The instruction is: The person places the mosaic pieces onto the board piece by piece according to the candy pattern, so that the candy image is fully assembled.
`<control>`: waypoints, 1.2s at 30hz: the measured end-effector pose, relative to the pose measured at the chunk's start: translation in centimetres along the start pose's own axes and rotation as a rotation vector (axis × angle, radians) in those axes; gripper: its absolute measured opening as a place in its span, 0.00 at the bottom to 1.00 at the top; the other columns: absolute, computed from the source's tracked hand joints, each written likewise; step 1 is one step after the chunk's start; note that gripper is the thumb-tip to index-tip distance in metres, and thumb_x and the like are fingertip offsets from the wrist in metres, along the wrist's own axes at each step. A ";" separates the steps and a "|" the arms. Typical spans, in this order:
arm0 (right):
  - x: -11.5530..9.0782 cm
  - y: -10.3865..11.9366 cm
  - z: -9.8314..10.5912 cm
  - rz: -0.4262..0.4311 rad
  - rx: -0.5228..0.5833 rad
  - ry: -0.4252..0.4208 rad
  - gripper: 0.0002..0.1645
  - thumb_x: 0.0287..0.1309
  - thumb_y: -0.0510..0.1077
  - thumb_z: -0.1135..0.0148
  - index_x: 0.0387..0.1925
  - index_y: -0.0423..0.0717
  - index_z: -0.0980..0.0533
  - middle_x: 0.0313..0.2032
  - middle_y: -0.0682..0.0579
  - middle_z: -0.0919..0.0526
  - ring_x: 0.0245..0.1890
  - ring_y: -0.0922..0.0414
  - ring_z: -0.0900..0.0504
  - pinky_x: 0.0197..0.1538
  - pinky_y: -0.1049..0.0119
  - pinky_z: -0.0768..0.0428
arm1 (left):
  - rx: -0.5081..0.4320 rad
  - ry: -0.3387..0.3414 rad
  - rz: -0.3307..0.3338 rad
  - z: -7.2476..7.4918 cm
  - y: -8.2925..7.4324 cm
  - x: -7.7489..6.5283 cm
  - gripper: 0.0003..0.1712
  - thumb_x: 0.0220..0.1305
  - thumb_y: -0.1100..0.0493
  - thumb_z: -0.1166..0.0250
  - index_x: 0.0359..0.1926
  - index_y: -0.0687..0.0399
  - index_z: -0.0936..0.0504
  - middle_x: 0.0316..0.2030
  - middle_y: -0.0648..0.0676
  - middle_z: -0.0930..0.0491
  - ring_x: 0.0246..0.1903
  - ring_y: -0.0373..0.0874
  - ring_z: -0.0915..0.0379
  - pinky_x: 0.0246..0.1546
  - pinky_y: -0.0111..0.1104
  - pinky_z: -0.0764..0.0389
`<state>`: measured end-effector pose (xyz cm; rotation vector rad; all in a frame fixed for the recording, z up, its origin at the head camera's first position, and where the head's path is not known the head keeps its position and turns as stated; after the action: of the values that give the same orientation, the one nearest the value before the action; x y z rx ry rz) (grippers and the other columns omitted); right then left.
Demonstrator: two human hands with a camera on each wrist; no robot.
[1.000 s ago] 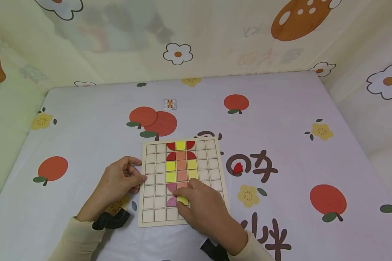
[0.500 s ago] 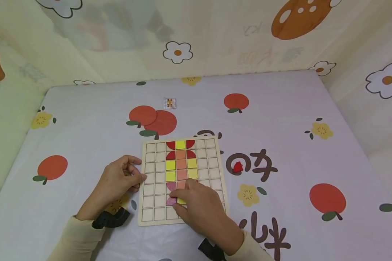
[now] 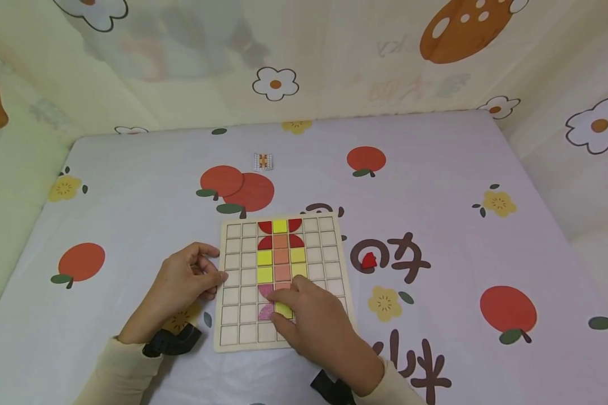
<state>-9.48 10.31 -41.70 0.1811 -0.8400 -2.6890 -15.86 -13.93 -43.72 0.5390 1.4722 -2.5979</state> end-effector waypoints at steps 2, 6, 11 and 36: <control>0.1 -0.7 1.0 -0.040 0.027 -0.032 0.17 0.56 0.46 0.23 0.49 0.54 0.11 0.27 0.62 0.29 0.27 0.65 0.33 0.27 0.71 0.31 | -0.009 0.003 0.002 0.0 0.1 0.0 0.24 0.61 0.65 0.24 0.55 0.60 0.23 0.30 0.56 0.20 0.20 0.45 0.21 0.24 0.31 0.17; 0.2 -3.1 3.9 -0.110 0.035 -0.140 0.18 0.56 0.43 0.24 0.50 0.48 0.12 0.28 0.57 0.28 0.28 0.60 0.30 0.28 0.69 0.29 | -0.018 0.004 -0.010 0.0 0.1 0.0 0.24 0.61 0.66 0.24 0.55 0.60 0.23 0.30 0.56 0.20 0.20 0.45 0.20 0.24 0.31 0.17; -0.4 -7.7 7.3 -0.189 -0.033 -0.235 0.18 0.57 0.40 0.26 0.51 0.43 0.14 0.30 0.51 0.24 0.29 0.55 0.27 0.29 0.65 0.29 | -0.010 0.004 -0.020 -0.1 0.1 0.0 0.23 0.61 0.66 0.25 0.55 0.61 0.23 0.30 0.56 0.20 0.20 0.45 0.21 0.23 0.31 0.18; -0.4 -12.1 8.0 -0.318 0.035 -0.102 0.10 0.55 0.39 0.27 0.40 0.42 0.17 0.28 0.51 0.24 0.30 0.53 0.27 0.28 0.65 0.29 | -0.014 -0.003 -0.013 0.0 -0.1 -0.2 0.24 0.61 0.67 0.25 0.55 0.61 0.23 0.30 0.56 0.20 0.20 0.45 0.21 0.24 0.30 0.18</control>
<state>-13.93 24.13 -42.10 0.2021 -0.9603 -3.0020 -15.73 -13.83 -43.58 0.5253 1.4966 -2.5957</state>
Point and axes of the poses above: each hand's wrist, its own x-axis towards the middle knuckle, its own z-axis out of the back of the hand, y = z × x, the point moved 3 cm from there along x, towards the middle knuckle
